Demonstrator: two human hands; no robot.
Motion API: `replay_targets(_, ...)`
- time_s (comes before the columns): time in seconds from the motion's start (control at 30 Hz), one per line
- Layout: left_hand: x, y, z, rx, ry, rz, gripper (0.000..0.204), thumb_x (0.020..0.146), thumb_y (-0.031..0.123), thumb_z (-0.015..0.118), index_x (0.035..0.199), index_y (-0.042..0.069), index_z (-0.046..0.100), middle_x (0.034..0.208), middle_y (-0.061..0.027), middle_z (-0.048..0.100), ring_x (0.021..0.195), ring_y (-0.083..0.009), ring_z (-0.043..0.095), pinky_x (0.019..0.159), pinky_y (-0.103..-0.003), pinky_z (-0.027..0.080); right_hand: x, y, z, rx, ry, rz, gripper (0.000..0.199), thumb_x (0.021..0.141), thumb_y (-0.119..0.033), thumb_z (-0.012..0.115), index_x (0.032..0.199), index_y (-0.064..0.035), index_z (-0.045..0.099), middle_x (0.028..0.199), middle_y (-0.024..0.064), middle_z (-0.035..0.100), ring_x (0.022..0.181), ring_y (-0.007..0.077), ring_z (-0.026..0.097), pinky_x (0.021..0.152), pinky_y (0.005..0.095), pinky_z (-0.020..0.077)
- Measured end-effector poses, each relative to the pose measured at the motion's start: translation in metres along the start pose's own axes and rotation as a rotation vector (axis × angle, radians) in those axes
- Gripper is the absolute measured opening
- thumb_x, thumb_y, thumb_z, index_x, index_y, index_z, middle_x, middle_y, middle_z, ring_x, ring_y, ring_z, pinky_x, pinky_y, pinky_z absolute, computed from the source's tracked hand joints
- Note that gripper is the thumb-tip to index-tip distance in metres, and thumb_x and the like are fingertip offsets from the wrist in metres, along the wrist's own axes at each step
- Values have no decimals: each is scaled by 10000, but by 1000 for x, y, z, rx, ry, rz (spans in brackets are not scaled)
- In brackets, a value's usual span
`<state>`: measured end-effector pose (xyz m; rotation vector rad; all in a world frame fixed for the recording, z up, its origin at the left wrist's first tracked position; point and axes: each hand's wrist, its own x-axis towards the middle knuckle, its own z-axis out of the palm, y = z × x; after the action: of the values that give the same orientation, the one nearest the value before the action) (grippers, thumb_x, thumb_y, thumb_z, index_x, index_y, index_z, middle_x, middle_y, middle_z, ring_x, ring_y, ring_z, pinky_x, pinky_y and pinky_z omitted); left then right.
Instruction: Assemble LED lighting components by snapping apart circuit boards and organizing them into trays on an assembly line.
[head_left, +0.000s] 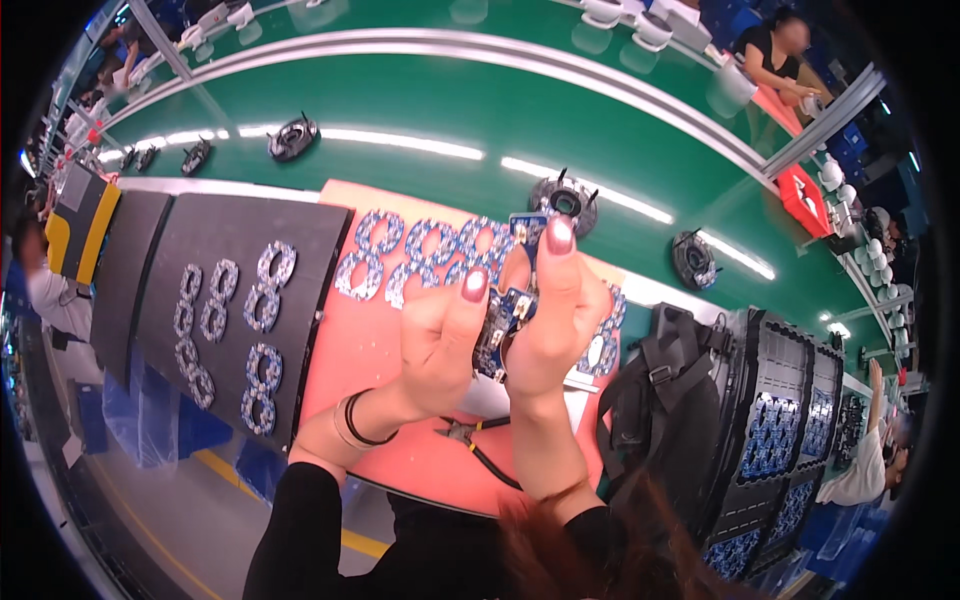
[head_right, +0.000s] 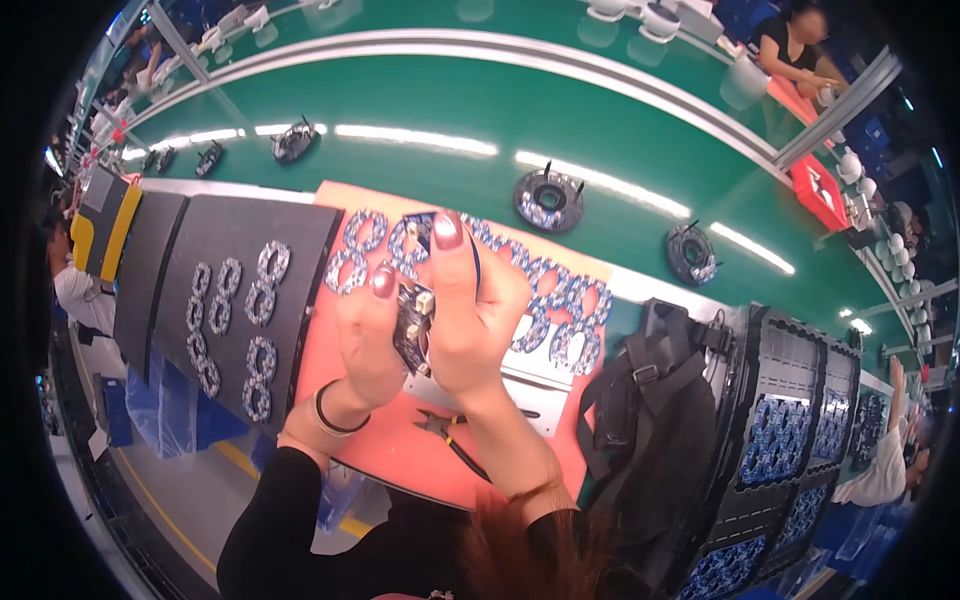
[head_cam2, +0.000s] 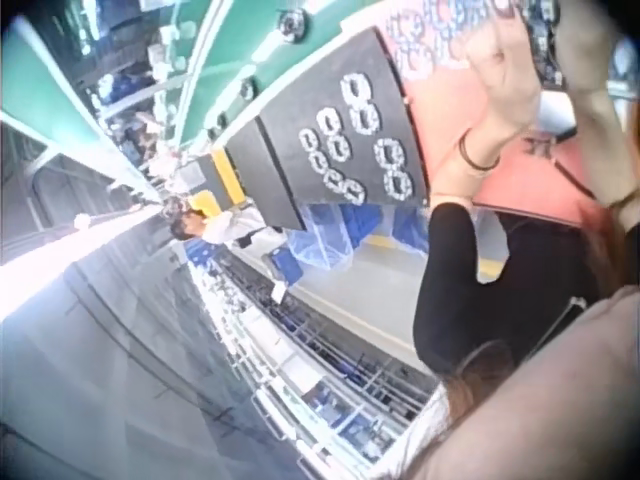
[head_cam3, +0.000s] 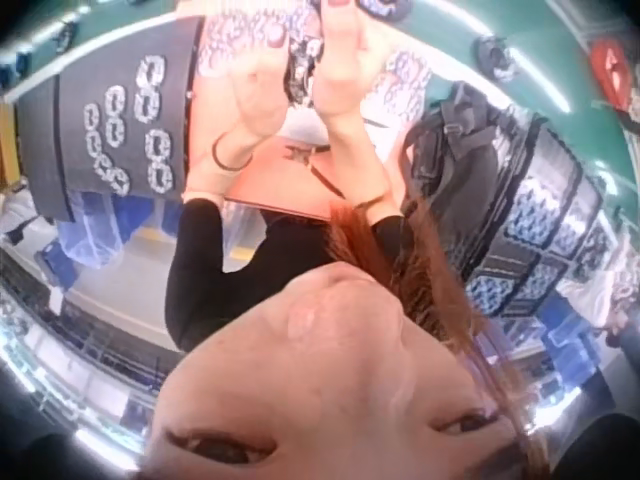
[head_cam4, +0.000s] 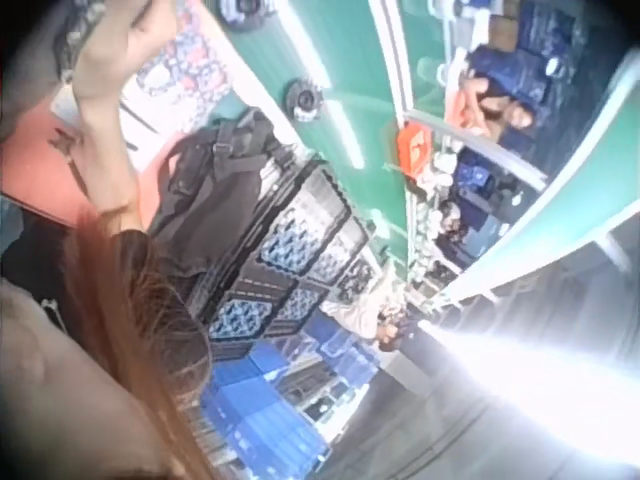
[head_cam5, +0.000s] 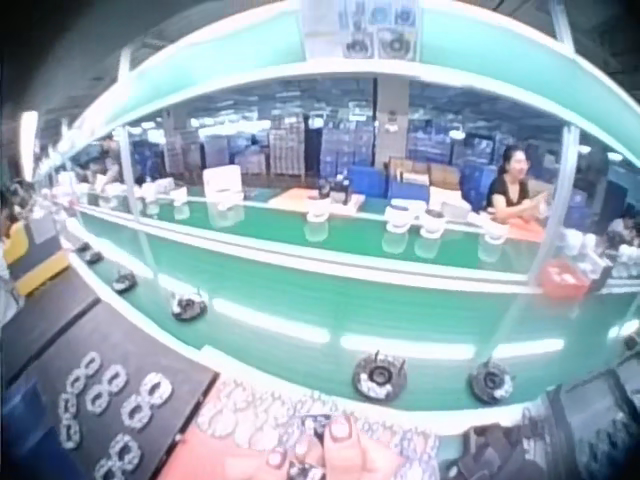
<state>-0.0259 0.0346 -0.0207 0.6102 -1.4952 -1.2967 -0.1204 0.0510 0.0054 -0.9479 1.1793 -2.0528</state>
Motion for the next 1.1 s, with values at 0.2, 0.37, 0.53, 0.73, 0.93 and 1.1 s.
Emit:
replay_targets(0.2,7,-1,12,-73,18,-6,446,1053,295,419,658,93,466,613,74,452,547,-8,353,475,-221,251,6,4,-6,-31,24,-26,523,1022,-340,490,612,-17,509,601,5,516,554,59,403,516,251,285)
replay_targets(0.37,6,-8,3,-72,10,32,432,1022,246,500,668,0,478,585,31,420,568,-34,350,481,-268,258,1,1,1,-59,58,-55,447,1002,-316,527,670,-18,530,628,-5,520,593,53,418,538,242,317)
replay_targets(0.53,-7,1,1,-1,13,26,438,1000,286,507,676,-9,519,557,13,440,522,-44,387,461,-274,283,-18,6,-2,-139,59,-207,286,952,-199,590,810,49,606,624,86,523,525,137,472,507,293,388)
replay_targets(0.73,-15,-51,-28,220,-40,333,425,963,408,535,870,-3,593,742,-46,566,585,-135,497,501,-294,381,-8,6,-10,-181,-24,-462,309,905,-257,644,732,-4,605,595,68,496,445,221,500,405,340,385)
replay_targets(0.93,15,-32,-43,273,-140,-106,409,971,395,524,942,-3,611,792,-38,596,654,-104,539,541,-258,413,-10,1,28,-120,138,-490,248,728,-246,718,764,-32,598,693,71,498,517,203,525,418,369,365)
replay_targets(1.1,21,-35,-33,351,-114,-108,404,979,385,515,1001,-3,625,834,-32,622,711,-77,574,574,-228,440,23,32,-3,-71,52,-398,244,786,-136,749,670,-76,542,545,32,454,410,212,461,383,345,333)
